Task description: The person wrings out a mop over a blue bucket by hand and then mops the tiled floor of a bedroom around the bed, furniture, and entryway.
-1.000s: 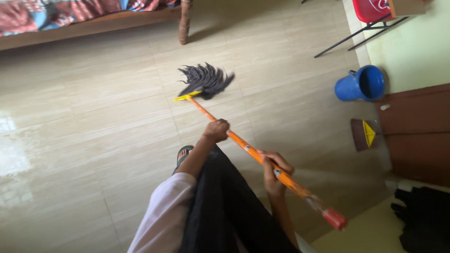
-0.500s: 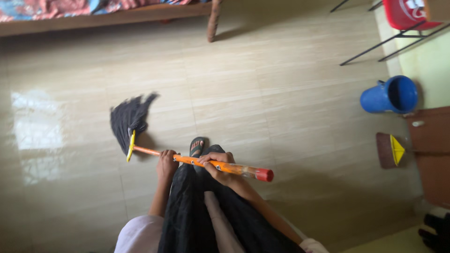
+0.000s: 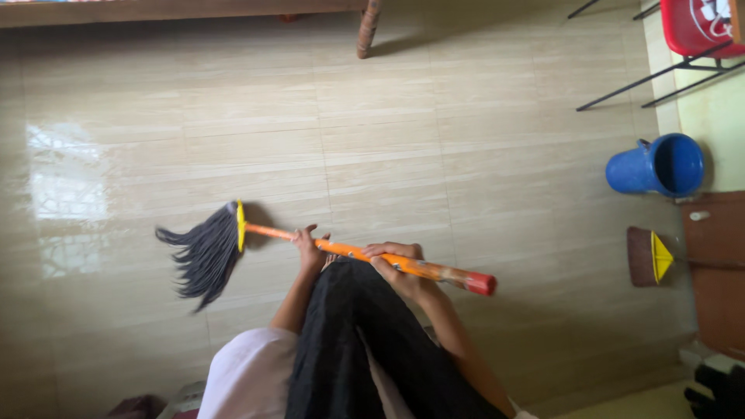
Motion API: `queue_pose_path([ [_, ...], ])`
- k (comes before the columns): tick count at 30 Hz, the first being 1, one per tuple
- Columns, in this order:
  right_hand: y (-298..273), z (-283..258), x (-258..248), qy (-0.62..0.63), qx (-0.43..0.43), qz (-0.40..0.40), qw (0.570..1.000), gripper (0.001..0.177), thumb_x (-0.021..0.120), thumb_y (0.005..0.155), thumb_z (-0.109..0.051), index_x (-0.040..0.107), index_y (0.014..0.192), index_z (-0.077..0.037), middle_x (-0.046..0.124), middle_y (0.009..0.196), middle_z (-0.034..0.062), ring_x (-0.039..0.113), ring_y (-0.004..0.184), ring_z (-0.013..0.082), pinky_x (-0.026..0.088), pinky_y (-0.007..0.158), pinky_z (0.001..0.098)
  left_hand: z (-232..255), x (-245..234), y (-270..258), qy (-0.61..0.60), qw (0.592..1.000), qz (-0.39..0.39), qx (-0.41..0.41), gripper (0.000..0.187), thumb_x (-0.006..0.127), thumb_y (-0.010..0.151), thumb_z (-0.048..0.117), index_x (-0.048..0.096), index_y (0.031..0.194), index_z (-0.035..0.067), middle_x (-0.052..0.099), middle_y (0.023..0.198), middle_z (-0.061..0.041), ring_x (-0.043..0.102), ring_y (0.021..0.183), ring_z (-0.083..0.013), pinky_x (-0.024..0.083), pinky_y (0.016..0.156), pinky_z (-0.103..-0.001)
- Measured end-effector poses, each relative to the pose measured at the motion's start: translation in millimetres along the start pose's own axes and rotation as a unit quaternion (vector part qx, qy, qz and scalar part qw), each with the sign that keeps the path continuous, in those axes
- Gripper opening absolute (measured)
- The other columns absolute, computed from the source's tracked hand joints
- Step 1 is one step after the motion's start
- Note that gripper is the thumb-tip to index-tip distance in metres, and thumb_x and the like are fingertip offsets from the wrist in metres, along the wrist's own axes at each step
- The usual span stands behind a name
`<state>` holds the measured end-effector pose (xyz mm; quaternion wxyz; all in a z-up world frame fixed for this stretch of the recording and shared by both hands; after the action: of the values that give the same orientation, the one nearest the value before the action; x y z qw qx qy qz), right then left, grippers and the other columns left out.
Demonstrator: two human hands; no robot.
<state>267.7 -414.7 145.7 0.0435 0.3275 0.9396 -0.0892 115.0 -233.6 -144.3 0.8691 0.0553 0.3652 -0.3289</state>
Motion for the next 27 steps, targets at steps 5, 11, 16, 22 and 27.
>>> queue_pose_path([
  [5,-25,-37,-64,-0.017,-0.030,0.110,0.993,0.011,0.064,0.094,0.002,0.073,0.100,0.003,0.079,0.108,0.0130,0.077,0.103,0.0188,0.061,0.094,0.0292,79,88,27,-0.091,0.982,-0.098,0.135,0.058,0.080,0.085,0.015,0.051,0.134,0.002,0.057,0.135,-0.023,0.042,0.136,-0.0523,0.025,0.120,-0.061],
  [11,-93,-86,-123,-0.133,0.063,0.280,0.949,0.014,0.066,0.093,0.003,0.073,0.105,0.003,0.079,0.103,0.0098,0.074,0.086,0.0122,0.058,0.078,0.0236,176,209,-24,-0.160,0.946,-0.182,0.216,0.089,0.082,0.087,0.027,0.030,0.145,-0.016,0.063,0.122,-0.019,0.044,0.133,-0.0540,0.024,0.122,-0.059],
  [16,-126,-83,-138,-0.132,0.103,0.395,0.903,0.013,0.064,0.093,0.004,0.074,0.101,0.003,0.079,0.105,0.0101,0.073,0.085,0.0122,0.057,0.077,0.0232,233,258,-64,-0.061,0.906,-0.339,0.245,0.052,0.085,0.082,0.031,0.060,0.114,-0.002,0.057,0.130,-0.026,0.041,0.137,-0.0499,0.040,0.109,-0.049],
  [22,-164,-66,-149,-0.088,0.114,0.478,0.867,0.013,0.061,0.095,0.003,0.073,0.097,0.007,0.078,0.100,0.0139,0.075,0.093,0.0170,0.058,0.089,0.0282,265,241,-93,0.024,0.842,-0.439,0.313,0.025,0.072,0.088,0.029,0.067,0.100,0.008,0.070,0.108,-0.010,0.065,0.113,-0.0287,0.047,0.110,-0.043],
  [27,-173,-46,-167,-0.025,0.106,0.484,0.868,0.016,0.058,0.096,0.000,0.072,0.094,0.006,0.078,0.099,0.0155,0.077,0.095,0.0214,0.060,0.096,0.0341,263,214,-87,0.062,0.804,-0.411,0.424,0.024,0.073,0.082,0.029,0.066,0.090,0.007,0.071,0.092,-0.012,0.068,0.096,-0.0290,0.046,0.109,-0.044],
])
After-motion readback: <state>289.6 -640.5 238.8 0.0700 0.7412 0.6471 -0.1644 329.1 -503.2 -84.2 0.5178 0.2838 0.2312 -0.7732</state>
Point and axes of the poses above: each hand's wrist, its own y-axis towards the middle knuckle, its own x-axis out of the palm, z = x × y, the point moved 6 cm from there along y, towards the middle knuckle
